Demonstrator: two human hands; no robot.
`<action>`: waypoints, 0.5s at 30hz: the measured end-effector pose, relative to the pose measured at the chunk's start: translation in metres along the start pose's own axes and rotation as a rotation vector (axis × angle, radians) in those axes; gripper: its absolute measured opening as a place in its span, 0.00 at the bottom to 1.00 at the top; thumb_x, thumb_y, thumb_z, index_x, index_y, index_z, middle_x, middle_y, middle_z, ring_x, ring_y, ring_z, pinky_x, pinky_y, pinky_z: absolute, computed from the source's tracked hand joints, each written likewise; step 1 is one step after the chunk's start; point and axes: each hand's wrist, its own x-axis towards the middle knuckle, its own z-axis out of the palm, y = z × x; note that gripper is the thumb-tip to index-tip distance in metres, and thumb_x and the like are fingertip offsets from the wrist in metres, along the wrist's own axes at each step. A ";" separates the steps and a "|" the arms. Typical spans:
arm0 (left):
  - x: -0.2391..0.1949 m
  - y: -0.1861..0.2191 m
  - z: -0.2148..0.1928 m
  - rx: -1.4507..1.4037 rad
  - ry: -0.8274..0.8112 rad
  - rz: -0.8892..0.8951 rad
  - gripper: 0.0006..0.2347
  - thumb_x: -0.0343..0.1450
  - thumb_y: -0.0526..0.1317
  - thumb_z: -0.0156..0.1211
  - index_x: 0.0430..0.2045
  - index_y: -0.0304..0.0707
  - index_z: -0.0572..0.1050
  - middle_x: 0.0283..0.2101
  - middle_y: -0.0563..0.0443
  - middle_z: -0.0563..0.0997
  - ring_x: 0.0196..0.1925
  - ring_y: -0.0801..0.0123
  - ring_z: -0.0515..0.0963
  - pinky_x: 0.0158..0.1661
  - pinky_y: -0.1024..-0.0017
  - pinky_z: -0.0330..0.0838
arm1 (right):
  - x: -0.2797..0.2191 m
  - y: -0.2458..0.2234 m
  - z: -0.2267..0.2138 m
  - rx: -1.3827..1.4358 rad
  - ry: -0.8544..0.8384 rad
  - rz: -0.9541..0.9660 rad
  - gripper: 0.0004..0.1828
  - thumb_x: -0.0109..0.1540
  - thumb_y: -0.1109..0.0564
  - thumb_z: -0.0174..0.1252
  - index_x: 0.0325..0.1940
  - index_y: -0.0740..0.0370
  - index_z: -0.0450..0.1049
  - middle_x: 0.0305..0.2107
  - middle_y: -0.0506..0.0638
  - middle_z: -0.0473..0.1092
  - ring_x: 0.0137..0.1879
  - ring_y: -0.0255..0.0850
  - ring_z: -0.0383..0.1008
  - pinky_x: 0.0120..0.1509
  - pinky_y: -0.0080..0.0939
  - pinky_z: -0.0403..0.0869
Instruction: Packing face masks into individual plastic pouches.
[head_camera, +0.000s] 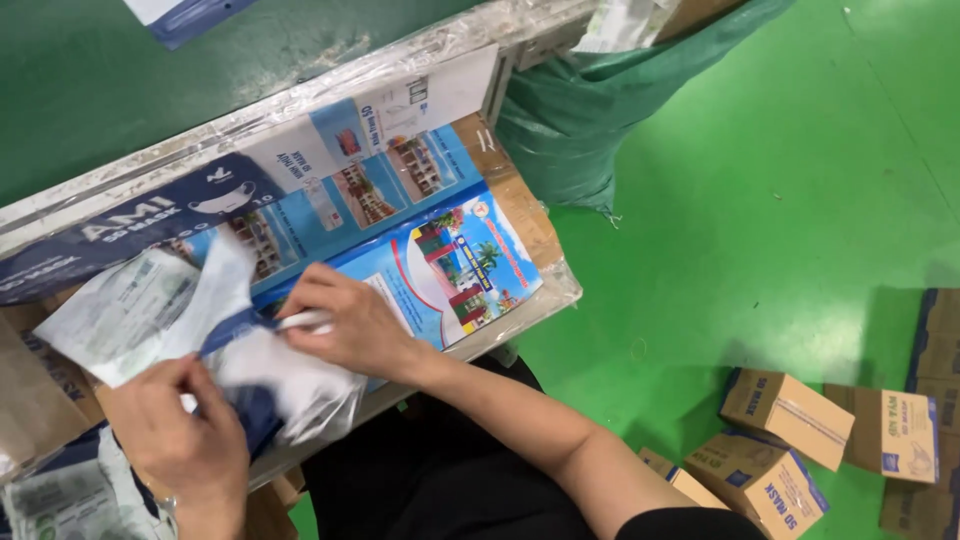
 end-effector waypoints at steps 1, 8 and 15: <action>-0.003 0.000 0.007 -0.009 0.042 -0.001 0.05 0.77 0.28 0.62 0.43 0.27 0.74 0.42 0.39 0.77 0.44 0.50 0.76 0.45 0.61 0.70 | -0.001 -0.012 -0.005 -0.192 0.076 0.000 0.10 0.60 0.56 0.68 0.41 0.61 0.77 0.40 0.48 0.73 0.47 0.39 0.76 0.52 0.37 0.74; 0.016 0.049 -0.007 -0.334 0.171 0.027 0.07 0.74 0.25 0.63 0.42 0.31 0.74 0.42 0.41 0.79 0.45 0.52 0.79 0.48 0.60 0.73 | 0.000 -0.004 -0.020 0.173 0.305 0.053 0.12 0.60 0.62 0.67 0.45 0.65 0.75 0.41 0.45 0.70 0.48 0.33 0.74 0.54 0.32 0.74; -0.013 0.058 0.046 -1.394 0.320 -1.086 0.22 0.74 0.32 0.60 0.63 0.28 0.63 0.60 0.43 0.75 0.57 0.66 0.77 0.56 0.67 0.75 | 0.002 -0.012 -0.015 0.195 0.052 0.155 0.20 0.56 0.64 0.69 0.51 0.65 0.73 0.41 0.47 0.76 0.49 0.31 0.75 0.54 0.33 0.75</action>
